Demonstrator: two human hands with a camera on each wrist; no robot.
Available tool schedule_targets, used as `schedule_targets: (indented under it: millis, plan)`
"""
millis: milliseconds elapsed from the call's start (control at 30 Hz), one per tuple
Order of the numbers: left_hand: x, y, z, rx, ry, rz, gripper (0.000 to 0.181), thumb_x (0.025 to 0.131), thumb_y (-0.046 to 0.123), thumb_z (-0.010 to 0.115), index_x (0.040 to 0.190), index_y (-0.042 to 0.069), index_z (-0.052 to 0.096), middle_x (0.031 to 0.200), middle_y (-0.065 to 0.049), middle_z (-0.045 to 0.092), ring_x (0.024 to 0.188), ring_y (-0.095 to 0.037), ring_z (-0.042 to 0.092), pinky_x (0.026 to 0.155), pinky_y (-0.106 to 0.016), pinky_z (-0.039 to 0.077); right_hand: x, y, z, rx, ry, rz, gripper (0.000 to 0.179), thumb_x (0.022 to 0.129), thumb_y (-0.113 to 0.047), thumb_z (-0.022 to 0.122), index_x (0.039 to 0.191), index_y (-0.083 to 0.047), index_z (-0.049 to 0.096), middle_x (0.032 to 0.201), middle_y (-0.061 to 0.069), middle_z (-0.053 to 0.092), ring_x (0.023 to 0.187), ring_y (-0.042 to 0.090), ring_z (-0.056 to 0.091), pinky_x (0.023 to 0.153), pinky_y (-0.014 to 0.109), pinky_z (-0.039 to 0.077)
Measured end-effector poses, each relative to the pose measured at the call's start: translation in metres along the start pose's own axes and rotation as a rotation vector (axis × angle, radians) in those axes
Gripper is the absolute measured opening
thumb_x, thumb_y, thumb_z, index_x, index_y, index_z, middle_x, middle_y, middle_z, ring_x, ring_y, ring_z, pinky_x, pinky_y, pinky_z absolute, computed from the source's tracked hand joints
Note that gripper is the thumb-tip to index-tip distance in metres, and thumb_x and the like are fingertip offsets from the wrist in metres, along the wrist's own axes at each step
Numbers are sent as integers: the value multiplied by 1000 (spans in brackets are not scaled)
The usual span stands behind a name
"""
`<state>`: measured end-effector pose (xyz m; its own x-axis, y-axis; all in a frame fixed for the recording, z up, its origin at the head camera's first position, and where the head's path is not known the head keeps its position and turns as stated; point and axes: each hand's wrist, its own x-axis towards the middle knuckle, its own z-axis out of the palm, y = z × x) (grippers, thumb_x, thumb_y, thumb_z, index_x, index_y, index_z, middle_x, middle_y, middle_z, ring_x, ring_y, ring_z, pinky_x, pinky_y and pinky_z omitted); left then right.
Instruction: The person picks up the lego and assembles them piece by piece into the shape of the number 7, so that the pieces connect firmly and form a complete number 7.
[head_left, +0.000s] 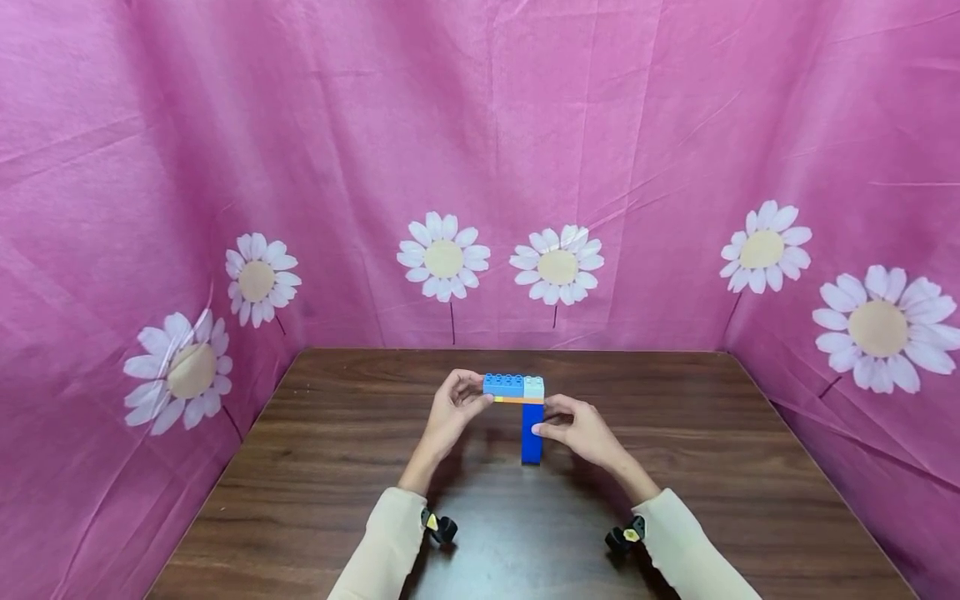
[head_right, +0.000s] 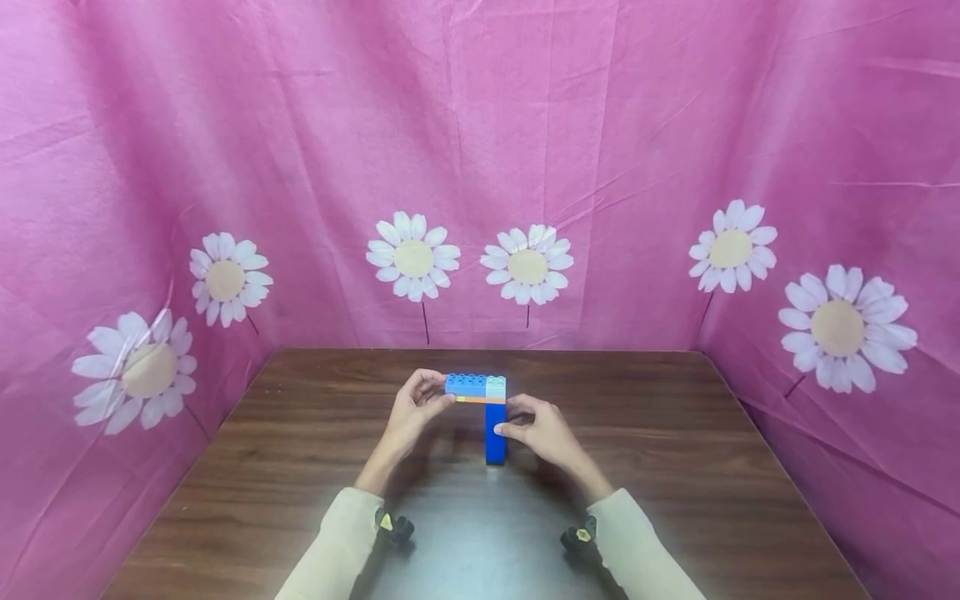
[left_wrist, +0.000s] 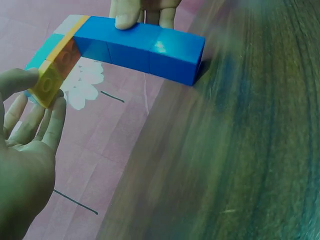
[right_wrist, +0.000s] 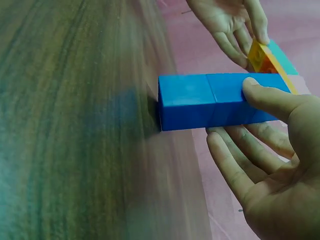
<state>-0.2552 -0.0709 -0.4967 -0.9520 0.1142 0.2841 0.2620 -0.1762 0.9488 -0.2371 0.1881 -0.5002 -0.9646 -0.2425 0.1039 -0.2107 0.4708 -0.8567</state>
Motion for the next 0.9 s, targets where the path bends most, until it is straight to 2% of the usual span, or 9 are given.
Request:
schedule_targets:
  millis: [100, 300, 467, 567, 667, 767, 900]
  plan:
    - [2, -1, 0, 17, 10, -7, 36, 90, -8, 78, 122, -8, 61, 121, -12, 70, 107, -12, 67, 99, -22, 57, -1, 0, 0, 29, -16, 11, 42, 93, -26, 85, 125, -2, 71, 113, 14, 77, 97, 21, 76, 82, 31, 64]
    - [9, -9, 3, 31, 41, -48, 33, 91, -5, 78, 120, -8, 63, 115, -9, 69, 99, -13, 69, 91, -23, 59, -1, 5, -1, 88, -21, 20, 45, 97, -21, 80, 130, 5, 65, 115, 22, 77, 87, 29, 79, 79, 43, 65]
    - [16, -18, 2, 0, 32, -104, 25, 97, -2, 73, 118, -9, 62, 107, -5, 68, 99, -28, 75, 93, -32, 63, 1, 5, 0, 84, -3, 99, 36, 98, -26, 79, 120, -1, 65, 108, 16, 79, 82, 27, 79, 83, 42, 64]
    - [21, -25, 2, -19, 39, -143, 23, 99, -3, 70, 118, -12, 61, 105, -7, 67, 100, -35, 75, 96, -41, 63, 3, 7, 3, 63, 13, 122, 33, 99, -27, 78, 118, -3, 65, 106, 13, 79, 82, 23, 79, 86, 42, 63]
    - [25, -30, 3, 1, 48, -168, 23, 100, -2, 69, 119, -14, 61, 108, -13, 68, 102, -40, 75, 97, -46, 63, 6, 9, 5, 40, 31, 130, 31, 100, -26, 76, 118, -2, 66, 106, 14, 80, 83, 22, 80, 88, 43, 63]
    - [29, -34, 4, 46, 54, -175, 25, 100, -1, 69, 120, -15, 62, 113, -22, 69, 106, -47, 74, 98, -48, 62, 9, 11, 7, 24, 49, 149, 30, 101, -24, 76, 119, -2, 67, 105, 14, 80, 84, 22, 80, 88, 42, 63]
    - [33, -37, 4, 153, 71, -170, 26, 100, 2, 70, 120, -14, 66, 116, -30, 71, 106, -53, 73, 95, -49, 63, 13, 10, 11, -4, 76, 175, 30, 102, -24, 75, 120, -1, 68, 104, 15, 80, 84, 23, 80, 82, 37, 61]
